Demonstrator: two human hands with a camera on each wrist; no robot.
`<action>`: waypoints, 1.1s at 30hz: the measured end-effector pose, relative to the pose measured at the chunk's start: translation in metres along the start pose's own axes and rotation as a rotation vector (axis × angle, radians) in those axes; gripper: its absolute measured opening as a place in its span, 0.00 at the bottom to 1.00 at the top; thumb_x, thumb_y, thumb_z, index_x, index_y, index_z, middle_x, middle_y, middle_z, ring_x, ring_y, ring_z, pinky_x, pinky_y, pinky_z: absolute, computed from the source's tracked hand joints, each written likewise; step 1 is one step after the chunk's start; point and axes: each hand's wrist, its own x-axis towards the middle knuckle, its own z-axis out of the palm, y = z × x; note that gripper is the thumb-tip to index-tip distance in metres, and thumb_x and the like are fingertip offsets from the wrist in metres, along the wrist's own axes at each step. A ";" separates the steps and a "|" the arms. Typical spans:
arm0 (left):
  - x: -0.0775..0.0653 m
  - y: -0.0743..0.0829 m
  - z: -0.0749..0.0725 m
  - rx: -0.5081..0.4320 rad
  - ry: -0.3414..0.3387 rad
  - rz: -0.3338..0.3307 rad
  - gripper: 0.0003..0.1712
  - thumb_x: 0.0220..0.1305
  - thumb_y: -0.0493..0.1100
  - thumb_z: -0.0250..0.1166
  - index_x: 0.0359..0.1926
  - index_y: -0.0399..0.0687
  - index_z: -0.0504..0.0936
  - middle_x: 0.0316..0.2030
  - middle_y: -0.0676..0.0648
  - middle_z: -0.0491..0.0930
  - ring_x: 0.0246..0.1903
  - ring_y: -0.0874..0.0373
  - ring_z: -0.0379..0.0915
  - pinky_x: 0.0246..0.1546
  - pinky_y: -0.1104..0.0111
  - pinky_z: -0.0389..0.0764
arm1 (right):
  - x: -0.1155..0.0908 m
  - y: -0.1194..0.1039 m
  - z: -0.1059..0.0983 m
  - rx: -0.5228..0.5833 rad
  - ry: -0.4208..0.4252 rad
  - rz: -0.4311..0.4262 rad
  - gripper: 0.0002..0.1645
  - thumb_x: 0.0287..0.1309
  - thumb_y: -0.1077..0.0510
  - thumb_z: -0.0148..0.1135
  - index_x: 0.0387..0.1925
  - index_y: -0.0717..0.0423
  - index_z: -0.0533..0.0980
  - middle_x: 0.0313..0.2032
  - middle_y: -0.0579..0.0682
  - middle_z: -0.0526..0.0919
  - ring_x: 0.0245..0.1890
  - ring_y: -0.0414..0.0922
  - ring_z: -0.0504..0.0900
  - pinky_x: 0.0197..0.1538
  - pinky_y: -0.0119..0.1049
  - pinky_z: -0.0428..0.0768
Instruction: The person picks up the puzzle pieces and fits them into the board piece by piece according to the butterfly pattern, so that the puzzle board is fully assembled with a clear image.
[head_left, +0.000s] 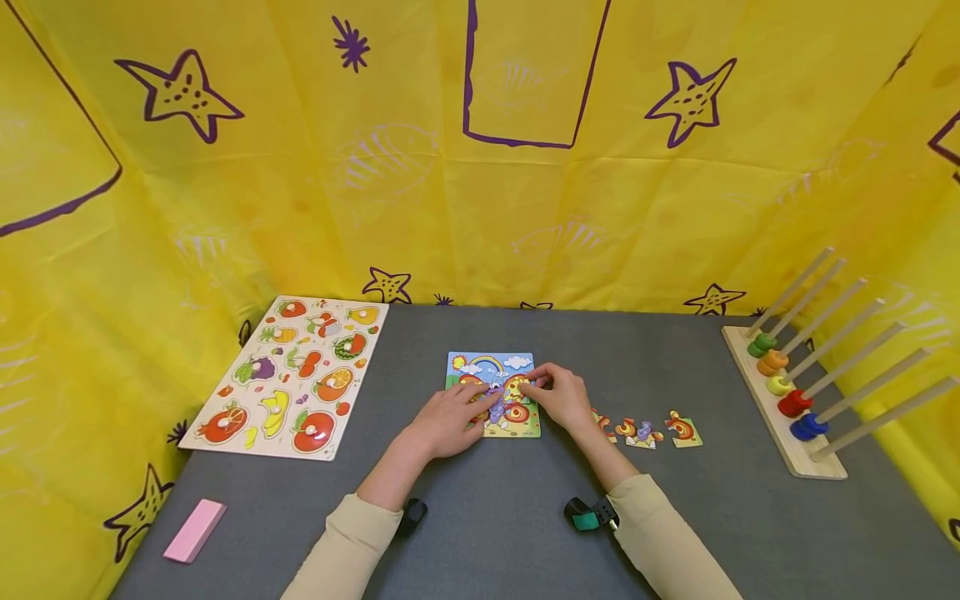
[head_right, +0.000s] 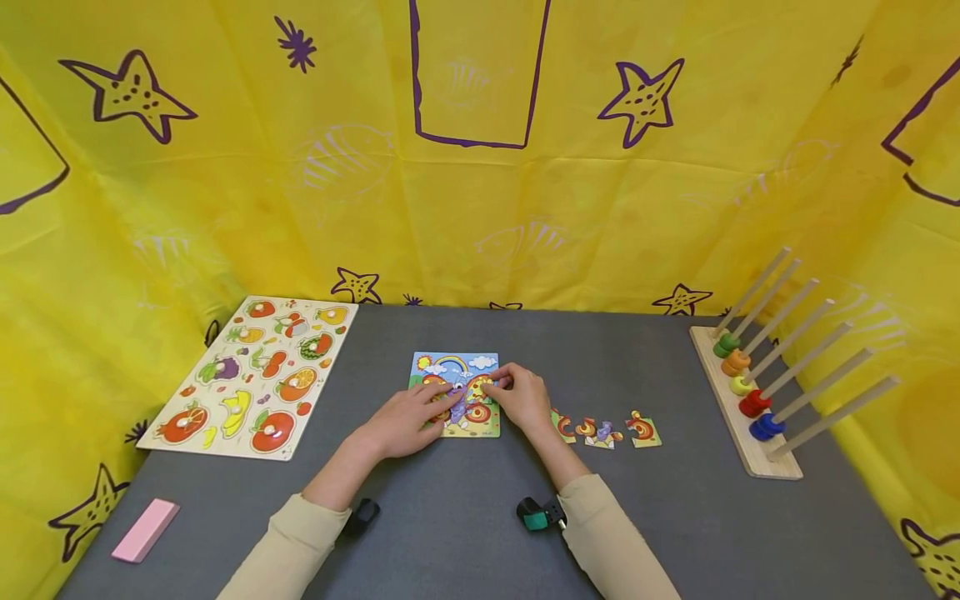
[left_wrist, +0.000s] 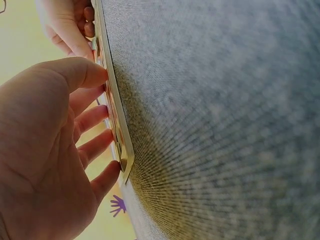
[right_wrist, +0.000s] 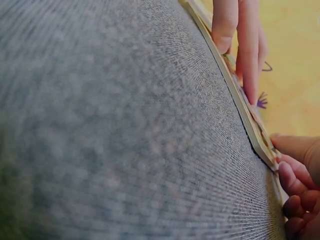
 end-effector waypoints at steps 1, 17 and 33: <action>0.000 0.001 -0.001 -0.004 -0.004 -0.001 0.29 0.69 0.46 0.55 0.71 0.53 0.68 0.67 0.45 0.66 0.65 0.46 0.60 0.57 0.49 0.67 | 0.000 0.000 0.000 -0.001 -0.001 -0.002 0.13 0.50 0.53 0.75 0.35 0.56 0.83 0.24 0.44 0.78 0.25 0.41 0.73 0.33 0.36 0.69; 0.000 0.003 -0.004 -0.031 -0.002 -0.007 0.29 0.70 0.46 0.55 0.70 0.52 0.68 0.66 0.45 0.66 0.65 0.45 0.61 0.57 0.48 0.67 | 0.003 0.001 0.002 -0.070 -0.011 0.025 0.13 0.51 0.50 0.74 0.33 0.53 0.81 0.23 0.43 0.78 0.23 0.42 0.71 0.31 0.37 0.67; 0.001 0.001 0.000 -0.005 -0.023 -0.033 0.30 0.70 0.48 0.53 0.72 0.57 0.66 0.68 0.48 0.65 0.67 0.48 0.58 0.58 0.50 0.66 | 0.005 0.010 -0.008 -0.016 -0.169 -0.040 0.12 0.52 0.54 0.74 0.37 0.53 0.83 0.30 0.46 0.76 0.29 0.43 0.69 0.35 0.37 0.65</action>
